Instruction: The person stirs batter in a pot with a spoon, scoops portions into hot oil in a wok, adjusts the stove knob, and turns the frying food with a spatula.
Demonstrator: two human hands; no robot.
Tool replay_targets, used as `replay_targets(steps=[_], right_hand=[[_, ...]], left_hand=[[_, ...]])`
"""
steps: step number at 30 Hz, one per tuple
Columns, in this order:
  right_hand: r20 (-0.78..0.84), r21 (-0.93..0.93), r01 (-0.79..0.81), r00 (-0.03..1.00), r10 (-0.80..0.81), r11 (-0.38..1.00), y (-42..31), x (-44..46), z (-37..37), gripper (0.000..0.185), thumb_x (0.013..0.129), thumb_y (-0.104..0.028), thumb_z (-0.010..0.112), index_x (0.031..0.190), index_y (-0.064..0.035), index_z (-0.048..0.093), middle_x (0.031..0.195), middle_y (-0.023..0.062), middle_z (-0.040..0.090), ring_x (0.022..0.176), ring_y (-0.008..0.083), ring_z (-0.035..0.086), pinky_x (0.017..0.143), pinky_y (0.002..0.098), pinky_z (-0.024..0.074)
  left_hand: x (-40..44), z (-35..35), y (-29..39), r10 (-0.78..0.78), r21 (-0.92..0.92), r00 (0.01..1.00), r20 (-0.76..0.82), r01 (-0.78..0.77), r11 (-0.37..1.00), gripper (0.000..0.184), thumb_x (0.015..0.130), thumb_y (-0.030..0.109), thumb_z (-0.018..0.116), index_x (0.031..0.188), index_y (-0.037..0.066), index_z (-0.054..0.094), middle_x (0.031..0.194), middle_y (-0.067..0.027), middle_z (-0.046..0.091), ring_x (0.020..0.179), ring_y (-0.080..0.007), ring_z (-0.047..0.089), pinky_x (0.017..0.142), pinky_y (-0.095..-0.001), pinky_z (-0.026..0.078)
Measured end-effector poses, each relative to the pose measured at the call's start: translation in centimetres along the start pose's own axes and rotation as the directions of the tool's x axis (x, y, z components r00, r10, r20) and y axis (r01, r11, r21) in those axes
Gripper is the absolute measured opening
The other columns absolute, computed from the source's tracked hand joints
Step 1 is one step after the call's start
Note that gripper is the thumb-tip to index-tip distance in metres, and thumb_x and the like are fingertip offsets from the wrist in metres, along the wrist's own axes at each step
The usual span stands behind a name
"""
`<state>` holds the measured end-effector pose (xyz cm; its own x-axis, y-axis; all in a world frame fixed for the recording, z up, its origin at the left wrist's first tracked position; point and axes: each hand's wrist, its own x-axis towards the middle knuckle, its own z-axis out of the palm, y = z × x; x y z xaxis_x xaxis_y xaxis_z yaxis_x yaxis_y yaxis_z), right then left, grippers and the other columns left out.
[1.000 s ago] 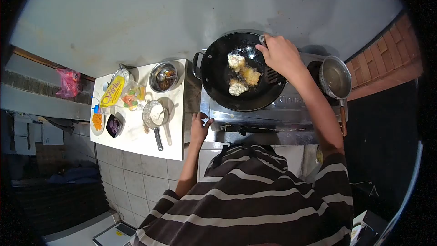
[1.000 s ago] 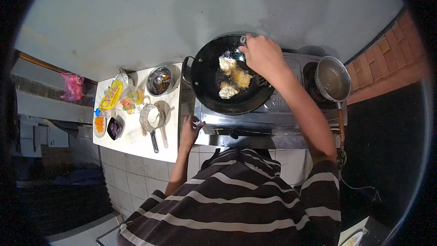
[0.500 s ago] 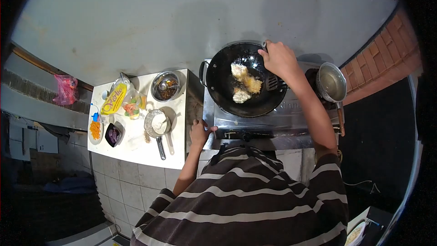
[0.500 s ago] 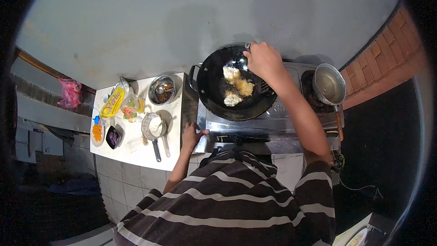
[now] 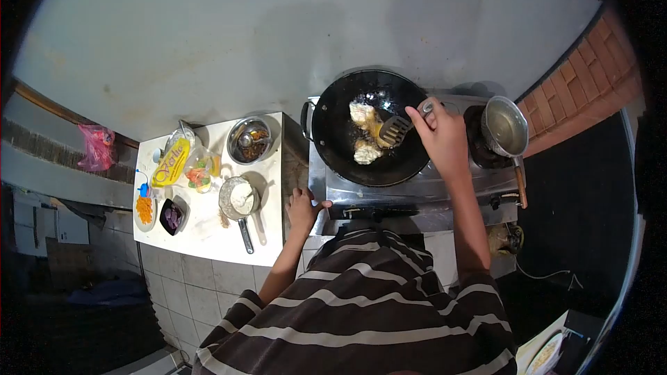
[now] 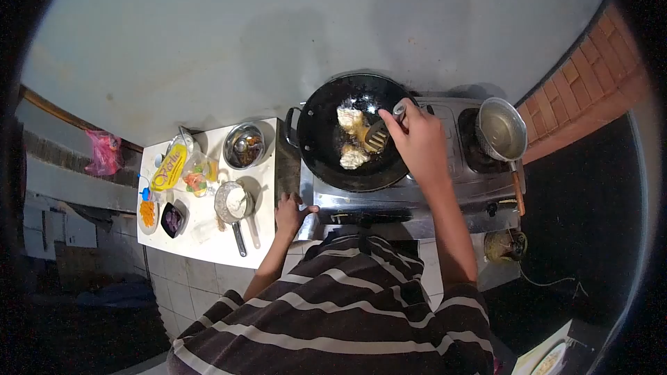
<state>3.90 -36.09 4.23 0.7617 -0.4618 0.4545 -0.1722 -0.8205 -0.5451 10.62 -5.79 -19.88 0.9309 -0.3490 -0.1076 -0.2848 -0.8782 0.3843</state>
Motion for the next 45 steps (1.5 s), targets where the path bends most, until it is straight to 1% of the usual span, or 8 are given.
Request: replay_targets(steps=[3,8,18,20,24,35,40,45], right_hand=[[-0.043,0.062,0.001,0.999,0.001,0.998,0.9,-1.1,0.8,0.027,0.087,-0.026,0.071,0.085,-0.0015,0.059,0.061,0.0129,0.055,0.054,0.0286,0.055,0.054,0.0358,0.0439],[-0.12,0.222,-0.082,0.987,0.111,0.971,1.2,-3.4,2.6,0.022,0.087,-0.019,0.072,0.094,-0.0009,0.063,0.076,0.0118,0.062,0.06,0.0193,0.06,0.057,0.0309,0.0462],[-0.114,0.306,-0.254,0.947,0.3,0.918,2.2,-5.4,4.4,0.021,0.088,-0.018,0.071,0.099,-0.0019,0.064,0.083,0.0095,0.066,0.067,0.0151,0.063,0.061,0.0278,0.0494],[0.005,0.559,-0.444,0.846,0.533,0.7,1.7,-5.4,3.6,0.022,0.092,-0.019,0.068,0.102,-0.0001,0.064,0.082,0.0074,0.065,0.067,0.0122,0.063,0.061,0.0256,0.0511],[0.027,0.771,-0.376,0.825,0.564,0.514,3.8,-5.4,3.6,0.023,0.095,-0.017,0.062,0.106,0.0038,0.059,0.075,0.0088,0.061,0.065,0.0143,0.064,0.057,0.0266,0.0538],[0.03,0.826,-0.384,0.761,0.648,0.413,5.7,-6.9,2.7,0.025,0.098,-0.022,0.054,0.102,0.0025,0.056,0.072,0.0093,0.058,0.058,0.0155,0.06,0.048,0.0284,0.0493],[0.069,0.817,-0.431,0.733,0.677,0.383,6.3,-7.4,2.9,0.024,0.098,-0.02,0.053,0.104,0.0033,0.057,0.076,0.0103,0.06,0.057,0.0152,0.06,0.047,0.0282,0.0484],[0.008,0.789,-0.41,0.751,0.66,0.457,4.5,-7.1,1.7,0.027,0.099,-0.022,0.053,0.109,0.0019,0.058,0.071,0.0079,0.061,0.057,0.0148,0.059,0.049,0.0269,0.0473]], left_hand=[[0.3,0.2,0.0,-0.005,-0.003,1.0,0.029,0.005,1.0,0.066,0.063,0.063,0.075,0.094,0.006,0.061,0.104,-0.0145,0.056,0.101,-0.0358,0.058,0.083,-0.0507,0.044],[0.7,-0.4,0.1,0.021,0.031,0.998,0.056,-0.023,0.999,0.066,0.064,0.061,0.076,0.097,0.006,0.059,0.104,-0.0147,0.055,0.102,-0.0358,0.057,0.083,-0.0496,0.044],[1.0,-0.9,0.5,-0.011,0.108,0.997,0.074,0.003,0.994,0.074,0.058,0.065,0.076,0.101,0.007,0.062,0.109,-0.0136,0.057,0.106,-0.0339,0.058,0.086,-0.0503,0.044],[1.1,-1.2,0.5,-0.028,0.11,0.997,0.066,0.021,0.994,0.073,0.058,0.065,0.076,0.102,0.007,0.062,0.11,-0.0138,0.057,0.107,-0.0339,0.058,0.087,-0.0506,0.043],[1.3,-1.0,0.1,-0.043,0.045,0.992,0.115,0.038,0.998,0.075,0.057,0.064,0.077,0.103,0.007,0.062,0.111,-0.0145,0.057,0.108,-0.0341,0.058,0.088,-0.0507,0.042],[1.6,-0.2,-0.1,-0.02,0.069,0.989,0.15,0.009,0.998,0.078,0.056,0.064,0.076,0.106,0.005,0.062,0.12,-0.0178,0.057,0.109,-0.0353,0.058,0.089,-0.0514,0.041],[1.3,-0.6,0.3,-0.04,0.064,0.985,0.169,0.029,0.998,0.074,0.059,0.063,0.076,0.102,0.005,0.061,0.111,-0.0155,0.058,0.107,-0.0346,0.059,0.088,-0.0514,0.041],[1.5,-0.9,0.2,-0.024,0.049,0.982,0.188,0.015,0.999,0.073,0.059,0.062,0.077,0.102,0.006,0.061,0.108,-0.0139,0.058,0.106,-0.0341,0.059,0.087,-0.0522,0.041]])
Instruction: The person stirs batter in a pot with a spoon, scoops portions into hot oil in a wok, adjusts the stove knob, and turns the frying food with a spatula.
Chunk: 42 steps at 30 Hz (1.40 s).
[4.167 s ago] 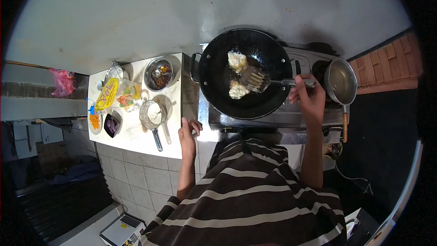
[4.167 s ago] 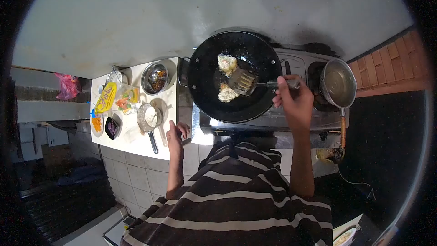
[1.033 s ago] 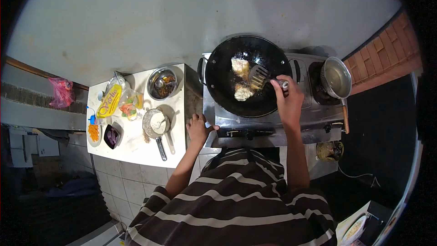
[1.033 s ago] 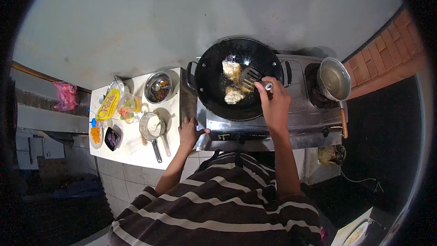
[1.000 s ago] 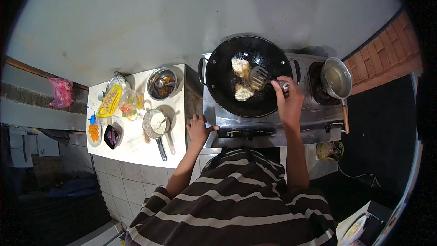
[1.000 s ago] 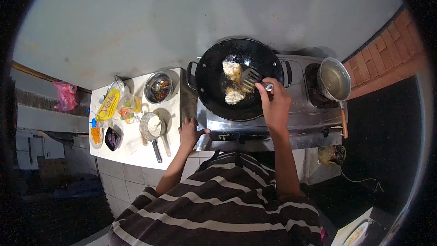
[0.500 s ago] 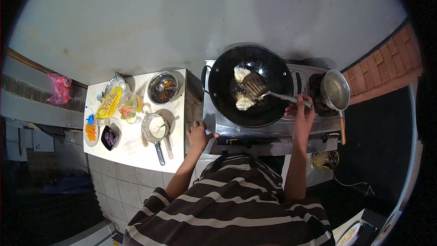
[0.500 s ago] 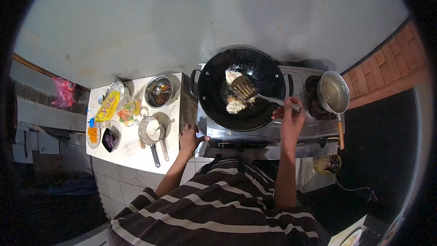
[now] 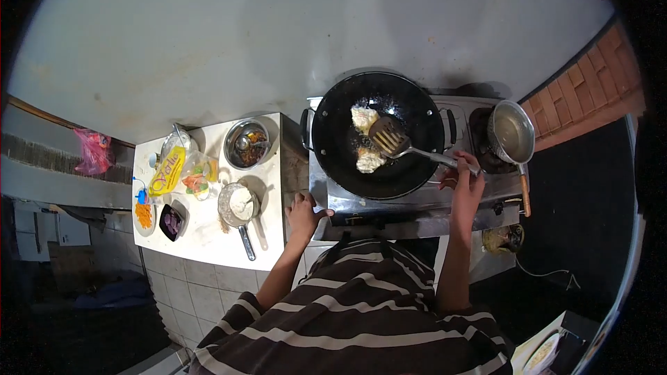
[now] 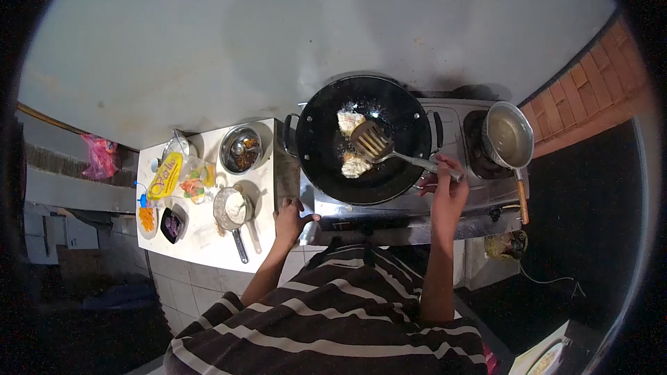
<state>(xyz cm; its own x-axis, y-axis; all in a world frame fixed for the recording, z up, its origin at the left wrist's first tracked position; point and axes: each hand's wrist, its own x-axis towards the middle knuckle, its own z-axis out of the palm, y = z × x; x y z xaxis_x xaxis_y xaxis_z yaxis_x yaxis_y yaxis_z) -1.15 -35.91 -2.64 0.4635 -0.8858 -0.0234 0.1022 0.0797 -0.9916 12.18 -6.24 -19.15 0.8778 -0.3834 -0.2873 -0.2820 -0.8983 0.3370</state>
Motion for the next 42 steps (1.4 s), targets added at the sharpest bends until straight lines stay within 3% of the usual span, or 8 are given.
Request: replay_targets(steps=[3,10,13,18,26,31,34,42], right_hand=[[0.099,-0.038,-0.004,0.995,0.008,0.999,-1.4,0.1,-0.2,0.028,0.099,-0.022,0.053,0.112,0.0018,0.059,0.073,0.008,0.062,0.062,0.0141,0.061,0.05,0.0258,0.0473],[0.099,-0.194,0.065,0.994,-0.047,0.979,-0.9,1.2,0.2,0.028,0.1,-0.021,0.051,0.114,0.0016,0.06,0.079,0.0077,0.062,0.065,0.0117,0.061,0.052,0.0235,0.0466],[0.096,-0.195,0.071,0.994,-0.053,0.978,-1.5,1.4,0.4,0.026,0.1,-0.021,0.052,0.111,0.0016,0.059,0.078,0.0082,0.062,0.066,0.012,0.061,0.052,0.0239,0.0469],[0.096,-0.025,-0.098,0.99,0.1,0.995,-1.9,2.4,0.2,0.026,0.1,-0.028,0.051,0.104,-0.003,0.056,0.074,0.0073,0.058,0.063,0.0147,0.059,0.054,0.0271,0.0467],[0.064,-0.028,-0.146,0.987,0.147,0.989,-1.3,2.4,1.0,0.028,0.098,-0.033,0.053,0.099,-0.0054,0.054,0.068,0.0046,0.052,0.057,0.0128,0.053,0.047,0.0269,0.0424],[0.118,-0.06,-0.187,0.974,0.192,0.981,-0.4,2.4,-0.5,0.028,0.096,-0.034,0.057,0.09,-0.0068,0.057,0.068,0.0025,0.051,0.054,0.0106,0.05,0.043,0.0261,0.038],[0.068,-0.061,-0.179,0.981,0.183,0.982,-0.1,2.0,-0.6,0.028,0.096,-0.036,0.058,0.089,-0.0088,0.055,0.062,0.0006,0.049,0.049,0.0089,0.048,0.041,0.0241,0.0359],[0.088,-0.016,-0.249,0.964,0.25,0.968,0.5,1.1,-1.8,0.021,0.093,-0.029,0.063,0.094,-0.0084,0.06,0.065,-0.0004,0.048,0.051,0.008,0.046,0.042,0.0254,0.0352]], left_hand=[[0.5,-0.2,-0.1,-0.01,0.004,1.0,0.023,0.01,1.0,0.072,0.058,0.062,0.078,0.101,0.007,0.062,0.109,-0.0133,0.057,0.108,-0.0333,0.058,0.087,-0.0527,0.041],[0.1,0.6,-0.6,-0.008,0.006,0.999,-0.044,0.008,1.0,0.069,0.058,0.064,0.077,0.096,0.008,0.064,0.108,-0.0116,0.055,0.106,-0.0329,0.058,0.089,-0.0527,0.039],[0.3,0.7,-0.7,-0.042,-0.011,0.999,0.027,0.043,0.999,0.071,0.059,0.066,0.075,0.098,0.007,0.064,0.107,-0.0135,0.056,0.106,-0.0344,0.058,0.088,-0.0517,0.04],[-0.4,0.6,0.2,-0.09,0.021,0.996,0.001,0.09,0.996,0.074,0.062,0.066,0.073,0.106,0.008,0.061,0.11,-0.015,0.058,0.106,-0.0354,0.059,0.088,-0.0524,0.041],[-0.4,0.4,0.5,-0.079,0.022,0.997,-0.009,0.079,0.997,0.075,0.061,0.063,0.074,0.108,0.006,0.059,0.114,-0.0162,0.058,0.109,-0.0359,0.058,0.088,-0.0538,0.041],[-0.5,0.7,0.1,-0.063,-0.041,0.998,-0.026,0.061,0.997,0.067,0.062,0.062,0.074,0.098,0.006,0.062,0.106,-0.0133,0.06,0.101,-0.0346,0.062,0.086,-0.0521,0.041],[-0.6,0.6,0.2,-0.043,-0.064,0.998,-0.05,0.04,0.997,0.064,0.062,0.061,0.074,0.094,0.007,0.063,0.101,-0.0116,0.06,0.096,-0.0338,0.063,0.086,-0.0508,0.041],[-0.6,0.2,0.1,0.007,-0.044,0.997,-0.072,-0.01,0.999,0.062,0.062,0.06,0.075,0.094,0.008,0.063,0.099,-0.011,0.061,0.094,-0.0331,0.063,0.084,-0.0508,0.04]])
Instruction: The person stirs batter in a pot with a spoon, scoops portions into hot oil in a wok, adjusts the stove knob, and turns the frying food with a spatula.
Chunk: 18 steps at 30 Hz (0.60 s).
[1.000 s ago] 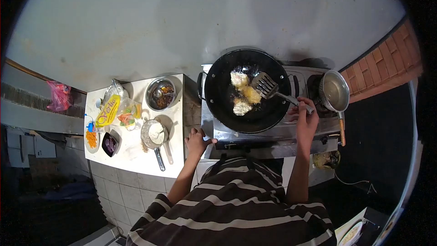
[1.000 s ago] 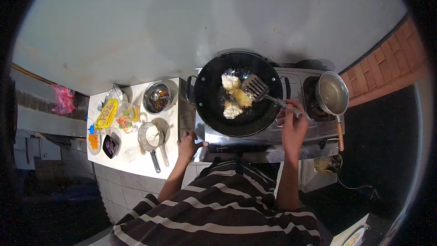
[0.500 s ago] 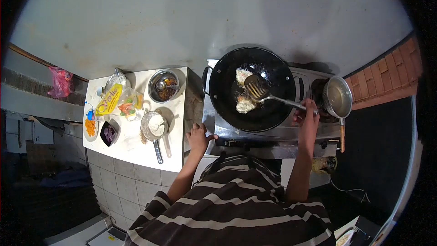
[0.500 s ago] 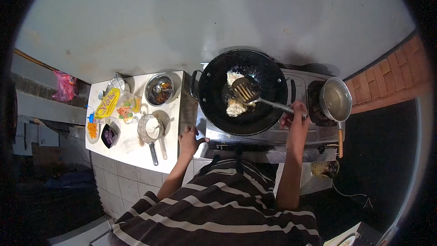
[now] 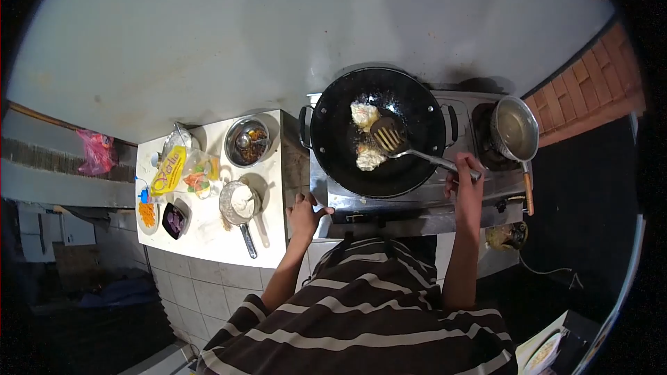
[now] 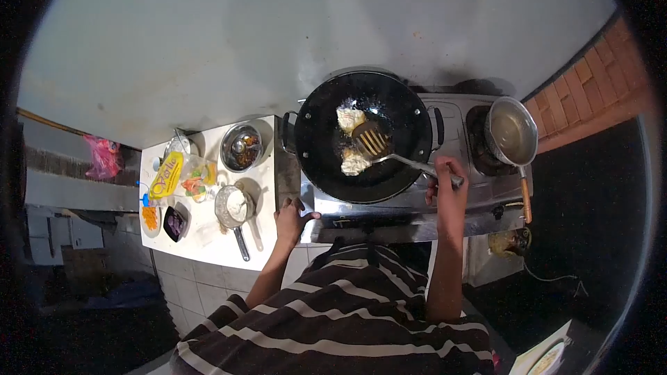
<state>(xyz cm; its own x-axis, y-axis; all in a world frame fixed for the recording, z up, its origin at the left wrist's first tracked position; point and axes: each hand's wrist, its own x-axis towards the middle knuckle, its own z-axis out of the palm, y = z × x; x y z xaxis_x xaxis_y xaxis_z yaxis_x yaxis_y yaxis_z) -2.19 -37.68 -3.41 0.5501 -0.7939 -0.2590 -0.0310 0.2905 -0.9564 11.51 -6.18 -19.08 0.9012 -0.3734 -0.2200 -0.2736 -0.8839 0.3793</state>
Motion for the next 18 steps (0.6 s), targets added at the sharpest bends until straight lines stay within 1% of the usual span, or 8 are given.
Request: replay_targets(steps=[2,5,8,10,12,14,16,18], right_hand=[[0.008,0.008,0.022,1.0,-0.022,1.0,0.1,-0.4,-0.1,0.02,0.093,-0.028,0.064,0.095,-0.0085,0.06,0.065,-0.0002,0.049,0.051,0.008,0.046,0.042,0.0255,0.035],[0.028,0.026,0.053,0.998,-0.053,0.998,-0.1,-0.7,-0.4,0.02,0.094,-0.028,0.063,0.094,-0.0083,0.06,0.065,0.0005,0.049,0.05,0.0082,0.046,0.042,0.0256,0.0346],[0.057,-0.036,0.007,0.998,-0.005,0.999,0.1,-0.8,-0.3,0.024,0.095,-0.034,0.06,0.093,-0.0108,0.058,0.064,-0.0001,0.048,0.052,0.0083,0.047,0.044,0.024,0.036],[0.069,-0.032,-0.039,0.997,0.041,0.999,0.2,-1.1,0.2,0.023,0.094,-0.034,0.063,0.095,-0.0113,0.059,0.064,0.0001,0.049,0.051,0.0087,0.046,0.044,0.0244,0.036],[0.081,-0.002,-0.03,0.996,0.03,1.0,0.6,-1.5,1.0,0.021,0.094,-0.031,0.063,0.093,-0.0099,0.059,0.063,-0.0001,0.049,0.049,0.0082,0.046,0.042,0.025,0.0353],[0.104,0.021,0.001,0.995,-0.003,1.0,0.1,-1.3,1.6,0.02,0.094,-0.028,0.064,0.091,-0.0084,0.059,0.062,-0.0003,0.049,0.047,0.0077,0.046,0.04,0.0256,0.0346],[0.147,0.001,-0.041,0.988,0.041,0.999,-0.2,-1.4,2.1,0.021,0.094,-0.028,0.064,0.09,-0.0083,0.058,0.059,-0.0011,0.048,0.045,0.0069,0.045,0.038,0.0244,0.0335],[0.175,-0.007,-0.005,0.985,0.006,1.0,-0.4,-0.9,2.4,0.019,0.094,-0.026,0.064,0.089,-0.0084,0.058,0.059,-0.0012,0.048,0.043,0.0068,0.045,0.036,0.0241,0.033]], left_hand=[[0.2,-0.1,0.0,-0.034,-0.008,0.998,0.055,0.035,0.999,0.063,0.062,0.06,0.075,0.095,0.008,0.062,0.099,-0.0109,0.06,0.093,-0.0333,0.063,0.083,-0.0511,0.04],[0.5,0.7,-0.7,0.017,0.007,1.0,0.023,-0.017,1.0,0.065,0.062,0.062,0.075,0.098,0.009,0.061,0.1,-0.0111,0.06,0.092,-0.0334,0.063,0.082,-0.0515,0.04],[0.3,0.7,-0.5,0.021,0.05,1.0,0.005,-0.021,0.999,0.067,0.062,0.062,0.074,0.1,0.009,0.06,0.101,-0.011,0.059,0.091,-0.0334,0.064,0.081,-0.0519,0.04],[0.1,0.5,-0.3,0.02,0.031,1.0,0.007,-0.02,0.999,0.067,0.063,0.063,0.072,0.099,0.009,0.061,0.102,-0.0113,0.059,0.093,-0.0334,0.063,0.081,-0.0519,0.04],[-0.2,0.3,0.0,0.008,0.022,1.0,-0.02,-0.008,1.0,0.059,0.064,0.057,0.077,0.089,0.006,0.063,0.096,-0.0116,0.061,0.095,-0.0326,0.062,0.08,-0.0491,0.041],[-0.2,0.5,-0.3,0.02,0.03,1.0,-0.02,-0.02,0.999,0.059,0.066,0.059,0.076,0.089,0.006,0.064,0.097,-0.0123,0.061,0.093,-0.0329,0.063,0.081,-0.0502,0.042],[-0.1,0.4,-0.3,-0.001,-0.002,1.0,-0.01,0.001,1.0,0.06,0.066,0.06,0.076,0.091,0.007,0.065,0.097,-0.0121,0.061,0.092,-0.0328,0.064,0.082,-0.0508,0.042],[0.2,0.4,-0.4,-0.027,0.004,1.0,-0.015,0.027,1.0,0.06,0.065,0.06,0.077,0.093,0.008,0.066,0.098,-0.0114,0.062,0.093,-0.0325,0.064,0.083,-0.0511,0.042]])
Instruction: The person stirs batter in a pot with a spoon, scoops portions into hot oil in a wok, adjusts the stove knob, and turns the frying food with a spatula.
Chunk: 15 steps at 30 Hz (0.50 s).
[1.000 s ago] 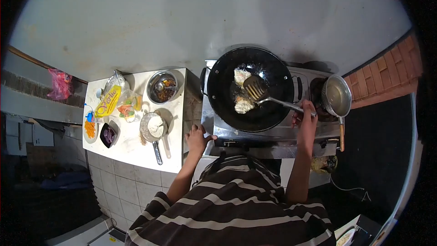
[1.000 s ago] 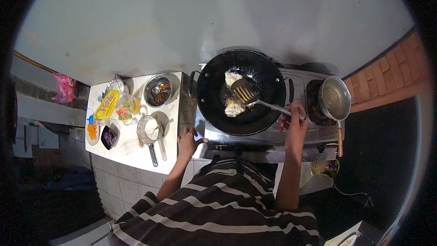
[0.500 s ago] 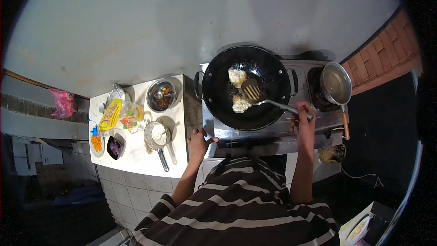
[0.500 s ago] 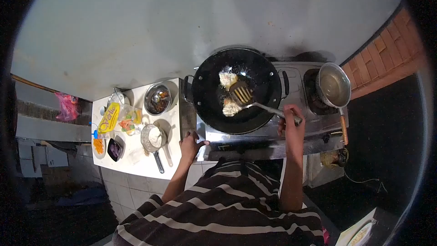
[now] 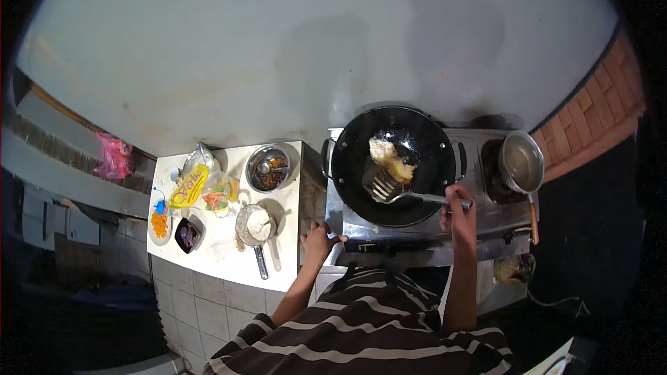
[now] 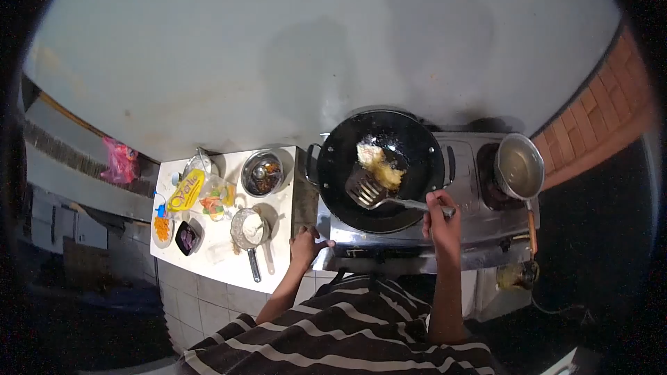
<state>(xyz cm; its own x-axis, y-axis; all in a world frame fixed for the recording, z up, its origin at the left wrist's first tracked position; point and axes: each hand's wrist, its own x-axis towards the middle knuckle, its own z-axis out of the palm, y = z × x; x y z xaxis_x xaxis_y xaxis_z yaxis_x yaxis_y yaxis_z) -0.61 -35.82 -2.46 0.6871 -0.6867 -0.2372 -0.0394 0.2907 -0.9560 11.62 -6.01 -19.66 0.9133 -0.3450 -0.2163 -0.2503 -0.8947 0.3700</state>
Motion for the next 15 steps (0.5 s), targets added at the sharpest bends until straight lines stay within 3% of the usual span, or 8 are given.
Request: replay_targets(steps=[4,6,10,12,15], right_hand=[[-0.016,-0.005,0.015,1.0,-0.015,1.0,-0.8,-0.8,0.5,0.021,0.096,-0.027,0.06,0.089,-0.0069,0.059,0.06,-0.0005,0.049,0.044,0.0067,0.045,0.035,0.0242,0.0331],[0.016,0.033,0.067,0.998,-0.068,0.997,-0.8,-0.9,0.5,0.022,0.096,-0.027,0.058,0.092,-0.0052,0.058,0.065,0.0016,0.05,0.048,0.0082,0.048,0.037,0.025,0.0358],[0.15,0.093,0.084,0.984,-0.097,0.992,-0.9,-0.8,-0.5,0.022,0.097,-0.026,0.056,0.096,-0.004,0.057,0.069,0.0029,0.049,0.054,0.0104,0.05,0.043,0.0266,0.0402],[0.134,0.112,0.034,0.99,-0.049,0.993,-1.5,-1.1,-0.7,0.017,0.099,-0.023,0.049,0.095,-0.0067,0.054,0.069,0.0013,0.048,0.056,0.0092,0.05,0.047,0.0256,0.0437],[0.202,0.174,0.009,0.978,-0.044,0.985,-1.5,-1.0,-1.9,0.017,0.099,-0.022,0.049,0.096,-0.0067,0.053,0.07,0.0016,0.049,0.056,0.0103,0.05,0.048,0.0263,0.044]], left_hand=[[-0.5,-0.1,0.0,-0.023,0.018,1.0,0.007,0.023,1.0,0.065,0.065,0.066,0.073,0.093,0.008,0.066,0.098,-0.0125,0.062,0.096,-0.033,0.064,0.085,-0.0514,0.042],[-0.9,-0.3,0.5,-0.055,0.022,0.998,0.018,0.054,0.998,0.072,0.065,0.069,0.07,0.097,0.005,0.068,0.11,-0.0151,0.059,0.104,-0.0347,0.062,0.089,-0.0565,0.041],[-4.0,-0.8,1.7,-0.009,0.009,0.98,-0.201,0.011,1.0,0.064,0.075,0.066,0.065,0.091,0.004,0.067,0.102,-0.016,0.06,0.099,-0.0351,0.06,0.083,-0.05,0.043],[-5.9,-1.5,2.2,-0.04,-0.045,0.963,-0.268,0.029,0.999,0.054,0.081,0.06,0.064,0.083,0.005,0.065,0.093,-0.0147,0.059,0.092,-0.0349,0.059,0.079,-0.0475,0.044],[-8.7,-2.3,3.7,-0.107,-0.11,0.939,-0.326,0.074,0.991,0.049,0.084,0.055,0.064,0.081,0.005,0.063,0.091,-0.0138,0.058,0.09,-0.0345,0.059,0.079,-0.0478,0.044]])
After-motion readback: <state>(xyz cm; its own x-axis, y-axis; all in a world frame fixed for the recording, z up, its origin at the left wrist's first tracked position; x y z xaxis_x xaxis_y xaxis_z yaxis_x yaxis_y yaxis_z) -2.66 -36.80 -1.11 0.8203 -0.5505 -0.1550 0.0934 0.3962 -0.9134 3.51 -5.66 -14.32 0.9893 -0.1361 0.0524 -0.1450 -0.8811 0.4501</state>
